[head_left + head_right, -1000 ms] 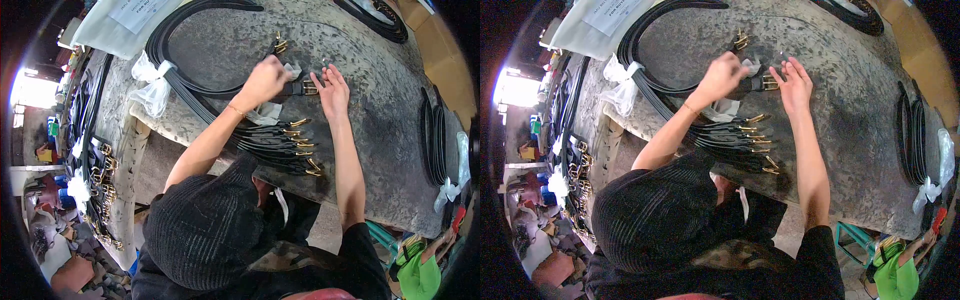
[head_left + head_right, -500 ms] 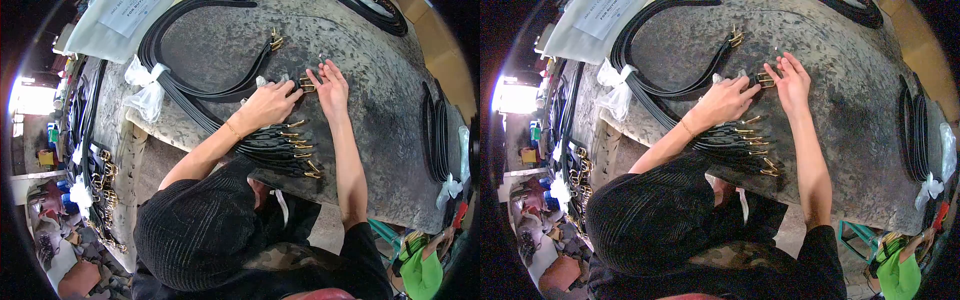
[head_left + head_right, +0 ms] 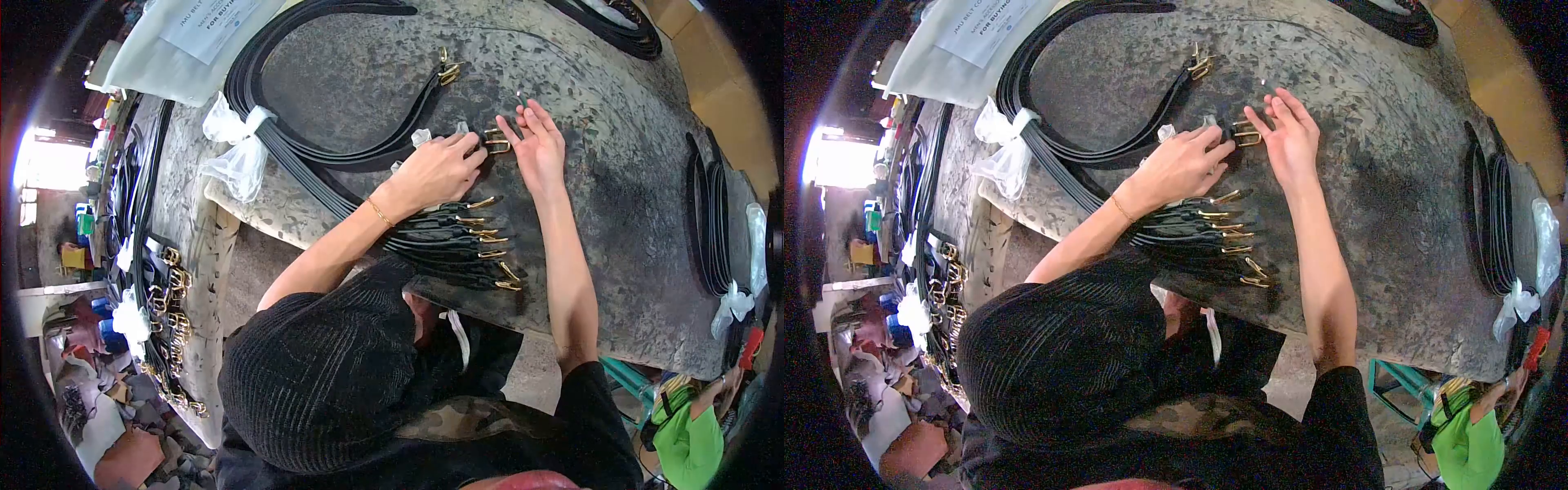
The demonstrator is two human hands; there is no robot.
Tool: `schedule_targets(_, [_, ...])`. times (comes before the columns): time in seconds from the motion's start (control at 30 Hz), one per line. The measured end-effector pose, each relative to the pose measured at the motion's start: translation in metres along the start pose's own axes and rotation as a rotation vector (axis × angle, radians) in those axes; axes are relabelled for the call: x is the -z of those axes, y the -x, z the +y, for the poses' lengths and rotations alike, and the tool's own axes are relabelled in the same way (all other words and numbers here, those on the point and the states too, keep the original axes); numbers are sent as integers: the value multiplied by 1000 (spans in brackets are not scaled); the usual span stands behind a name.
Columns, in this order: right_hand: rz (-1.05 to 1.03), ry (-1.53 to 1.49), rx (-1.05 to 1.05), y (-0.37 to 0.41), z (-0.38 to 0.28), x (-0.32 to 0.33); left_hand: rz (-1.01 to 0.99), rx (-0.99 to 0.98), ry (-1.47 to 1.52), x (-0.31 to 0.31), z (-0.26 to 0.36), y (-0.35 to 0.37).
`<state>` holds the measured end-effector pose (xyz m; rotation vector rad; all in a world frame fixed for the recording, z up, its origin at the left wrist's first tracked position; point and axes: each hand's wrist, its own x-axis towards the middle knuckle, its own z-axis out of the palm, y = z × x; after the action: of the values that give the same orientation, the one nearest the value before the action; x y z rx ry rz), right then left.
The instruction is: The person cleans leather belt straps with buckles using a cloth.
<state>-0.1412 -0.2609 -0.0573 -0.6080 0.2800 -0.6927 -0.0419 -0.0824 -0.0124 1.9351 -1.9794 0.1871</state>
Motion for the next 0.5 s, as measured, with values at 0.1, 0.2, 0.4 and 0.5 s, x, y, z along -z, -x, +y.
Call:
schedule_targets(0.1, [3,-2,-5,1,-1,-2,29,-22,85,10,-3,-1])
schedule_targets(0.2, [4,4,-4,0,-1,1,151,141,423,30,-12,-8])
schedule_targets(0.4, [43,48,24,5,-6,4,1146,463,592,165,-32,0])
schedule_targets(0.5, [66,83,32,6,-14,6,1494,421,301,211,-26,20])
